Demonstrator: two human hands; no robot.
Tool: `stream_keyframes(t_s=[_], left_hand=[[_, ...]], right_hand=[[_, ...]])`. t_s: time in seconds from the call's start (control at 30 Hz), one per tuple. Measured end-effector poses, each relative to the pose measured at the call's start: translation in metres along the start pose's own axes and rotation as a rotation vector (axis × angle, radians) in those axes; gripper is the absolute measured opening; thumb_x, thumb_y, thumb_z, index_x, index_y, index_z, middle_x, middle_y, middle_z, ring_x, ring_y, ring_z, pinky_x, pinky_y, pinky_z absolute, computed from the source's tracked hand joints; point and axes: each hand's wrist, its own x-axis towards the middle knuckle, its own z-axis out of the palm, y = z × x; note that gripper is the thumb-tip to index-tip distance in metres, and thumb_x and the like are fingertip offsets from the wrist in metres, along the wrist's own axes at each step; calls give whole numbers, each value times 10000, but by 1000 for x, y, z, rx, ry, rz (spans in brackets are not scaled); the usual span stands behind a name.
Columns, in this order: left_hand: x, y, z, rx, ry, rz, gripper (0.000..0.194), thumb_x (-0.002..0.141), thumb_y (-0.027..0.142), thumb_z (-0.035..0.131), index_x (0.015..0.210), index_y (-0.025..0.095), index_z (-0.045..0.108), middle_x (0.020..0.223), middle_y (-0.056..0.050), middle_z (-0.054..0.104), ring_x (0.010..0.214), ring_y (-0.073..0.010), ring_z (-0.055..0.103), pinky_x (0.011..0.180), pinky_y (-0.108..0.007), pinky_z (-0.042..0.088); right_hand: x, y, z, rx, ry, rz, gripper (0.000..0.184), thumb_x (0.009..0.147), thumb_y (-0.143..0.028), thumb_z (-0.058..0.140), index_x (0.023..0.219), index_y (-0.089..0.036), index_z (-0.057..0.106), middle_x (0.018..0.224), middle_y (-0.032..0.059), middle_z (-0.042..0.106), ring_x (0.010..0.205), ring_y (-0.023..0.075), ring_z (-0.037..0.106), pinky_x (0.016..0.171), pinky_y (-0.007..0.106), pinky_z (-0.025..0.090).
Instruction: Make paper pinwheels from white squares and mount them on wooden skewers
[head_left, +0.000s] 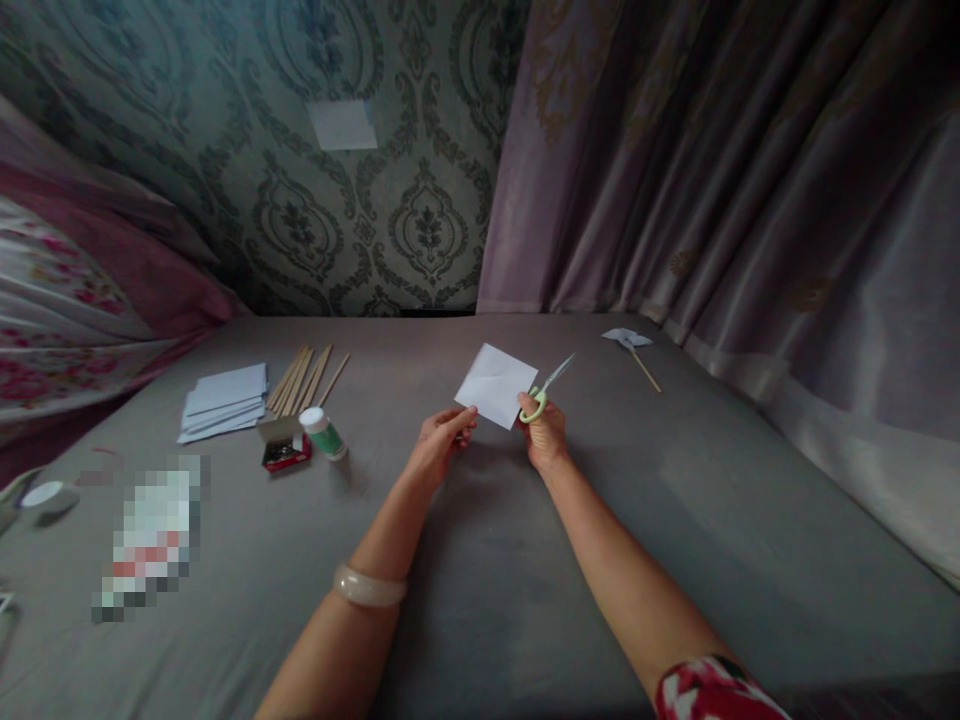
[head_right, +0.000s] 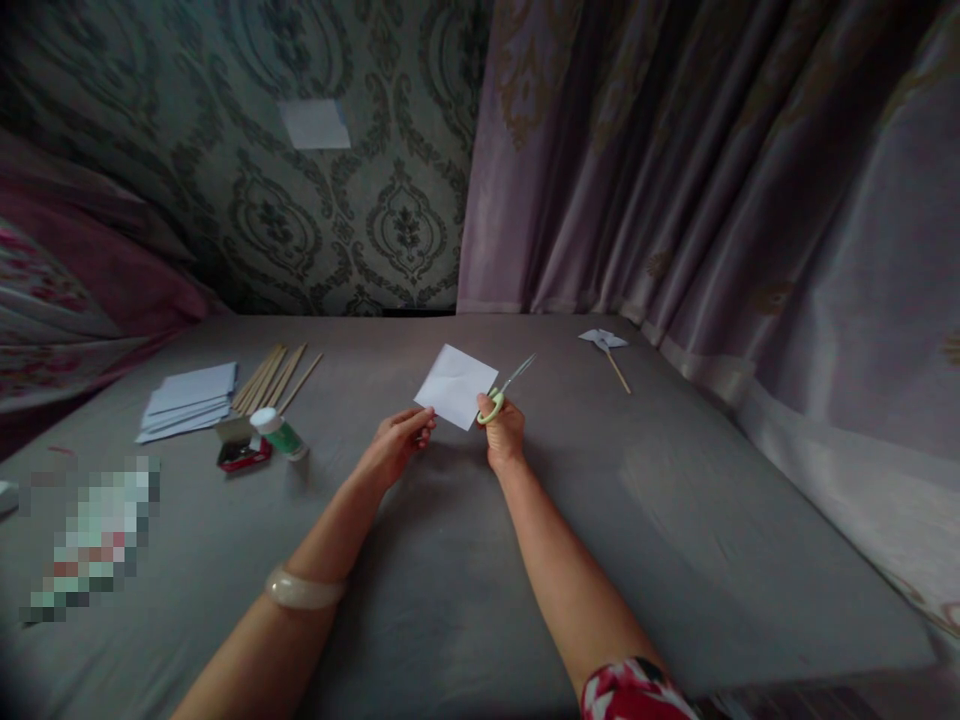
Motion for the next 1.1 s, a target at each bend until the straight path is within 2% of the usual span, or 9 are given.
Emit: stream_keyframes(t_s=[0.3,0.53,0.7,0.97,1.1], left_hand=[[0,-14,8,66,-18,4,342,536,399,799,650,116,645,611,-14,571,497,-70,455,487,-220,318],[1,-17,8,78,-26,18,330,563,415,781,579,129,619,516,8,526,456,-64,422,473,-219,287],[3,-17,6,65,-19,50,313,558,403,783,587,135,624,538,10,543,468,-65,426,491,-224,302],[7,-6,-8,37,97,88,335,536,410,795,573,134,609,526,11,532,478,-69,436,495,-223,306],[12,2,-23,-56,174,141,355,511,409,813,583,135,598,564,9,546,484,-58,434,493,-214,314]], right_hand=[[-5,5,4,-22,-41,-39,353,607,-438,721,570,-186,477,473,-71,469,445,70,375,458,226,302],[-10,-1,7,-52,-46,-65,362,597,-430,725,537,-190,461,455,-71,455,437,67,365,448,223,291],[-12,-4,7,-84,-63,-60,369,596,-455,717,543,-195,460,460,-73,444,442,68,359,449,223,297],[-20,-15,9,-268,-181,44,429,564,-575,716,570,-181,547,495,-38,531,425,74,373,432,236,286],[-25,-22,11,-373,-318,106,478,530,-617,723,549,-182,525,480,-42,514,423,71,357,440,241,270]])
